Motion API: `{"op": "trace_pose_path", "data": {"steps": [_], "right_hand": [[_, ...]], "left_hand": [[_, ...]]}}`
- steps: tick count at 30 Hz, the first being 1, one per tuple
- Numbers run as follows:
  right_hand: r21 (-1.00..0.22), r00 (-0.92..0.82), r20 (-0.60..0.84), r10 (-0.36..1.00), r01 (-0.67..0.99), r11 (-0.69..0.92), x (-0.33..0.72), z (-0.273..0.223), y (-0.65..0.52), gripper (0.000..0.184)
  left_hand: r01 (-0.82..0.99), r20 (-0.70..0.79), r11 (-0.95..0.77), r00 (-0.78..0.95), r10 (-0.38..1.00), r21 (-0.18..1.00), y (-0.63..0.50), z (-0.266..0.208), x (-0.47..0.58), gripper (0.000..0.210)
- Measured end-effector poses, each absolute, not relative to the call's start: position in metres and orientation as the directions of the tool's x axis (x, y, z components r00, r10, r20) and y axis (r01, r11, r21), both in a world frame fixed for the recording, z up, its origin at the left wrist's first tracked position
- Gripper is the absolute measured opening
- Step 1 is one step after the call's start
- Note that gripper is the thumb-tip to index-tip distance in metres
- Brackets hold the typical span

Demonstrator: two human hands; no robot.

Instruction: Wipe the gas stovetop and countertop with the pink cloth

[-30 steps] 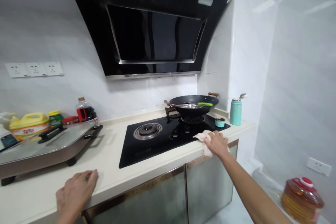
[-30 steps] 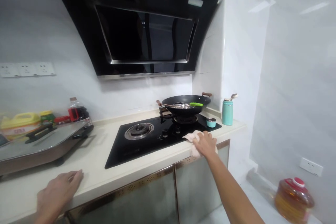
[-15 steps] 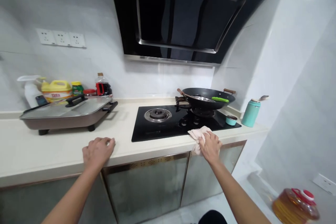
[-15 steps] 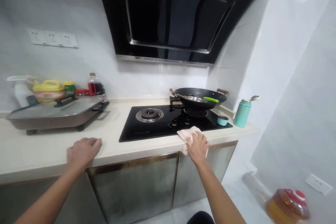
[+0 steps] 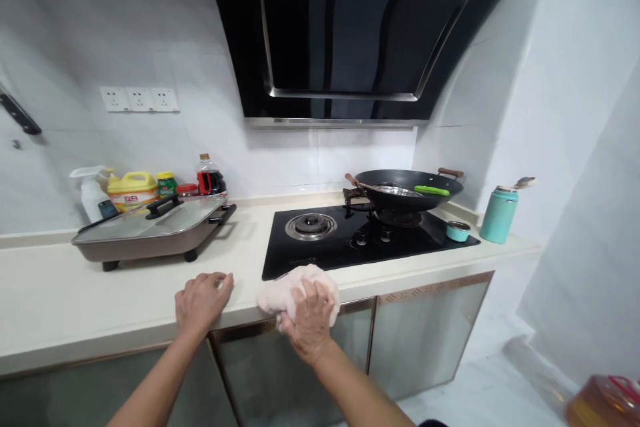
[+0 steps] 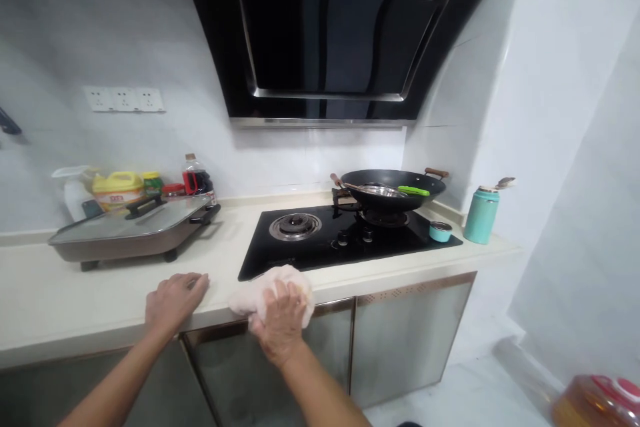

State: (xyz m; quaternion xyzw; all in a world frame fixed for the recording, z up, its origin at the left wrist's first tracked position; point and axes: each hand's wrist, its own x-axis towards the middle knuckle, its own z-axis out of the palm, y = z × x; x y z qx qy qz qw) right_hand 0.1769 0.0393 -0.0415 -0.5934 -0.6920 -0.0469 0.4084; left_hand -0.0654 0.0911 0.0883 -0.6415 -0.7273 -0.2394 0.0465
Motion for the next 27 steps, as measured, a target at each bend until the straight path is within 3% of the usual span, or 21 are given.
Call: {"op": "trace_pose_path", "data": {"steps": [2,4,7,10,13,15,18,21,23,27], "right_hand": [[-0.458,-0.014,0.538,0.843,0.835,0.306,0.166,-0.031,0.034,0.069],[-0.473,-0.031,0.562,0.826,0.808,0.352,0.166,-0.020,0.026,0.071],[-0.479,-0.075,0.625,0.777,0.749,0.457,0.185,-0.003,0.010,0.061],[-0.537,-0.203,0.612,0.764,0.602,0.590,0.221,0.014,-0.001,0.052],[-0.590,-0.250,0.604,0.757,0.498,0.635,0.272,0.029,0.000,0.049],[-0.569,-0.137,0.641,0.755,0.575,0.587,0.309,0.040,0.008,0.042],[-0.510,0.133,0.698,0.704,0.782,0.358,0.359,0.058,0.028,0.037],[-0.454,0.302,0.656,0.692,0.890,0.042,0.386,0.066,0.050,0.037],[-0.371,0.294,0.584,0.757,0.926,-0.074,0.391,0.063,0.061,0.037],[-0.237,0.173,0.527,0.832,0.970,-0.052,0.394,0.048,0.067,0.040]], "left_hand": [[0.945,0.456,-0.009,-0.149,0.878,0.326,0.089,0.087,-0.065,0.047],[0.932,0.591,-0.184,-0.038,0.806,0.311,0.080,0.085,-0.053,0.042],[0.830,0.723,-0.533,0.266,0.637,0.164,0.055,0.077,-0.013,0.038],[0.650,0.664,-0.760,0.565,0.490,0.008,0.033,0.061,0.035,0.045],[0.631,0.550,-0.773,0.670,0.499,-0.068,0.029,0.042,0.067,0.064],[0.689,0.515,-0.716,0.656,0.551,-0.112,0.032,0.032,0.079,0.078],[0.765,0.478,-0.631,0.605,0.637,-0.127,0.033,0.031,0.093,0.089],[0.796,0.424,-0.599,0.576,0.699,-0.092,0.030,0.041,0.109,0.089],[0.795,0.408,-0.604,0.573,0.711,-0.063,0.028,0.044,0.124,0.087],[0.765,0.395,-0.643,0.603,0.694,-0.037,0.027,0.037,0.164,0.091]]}}
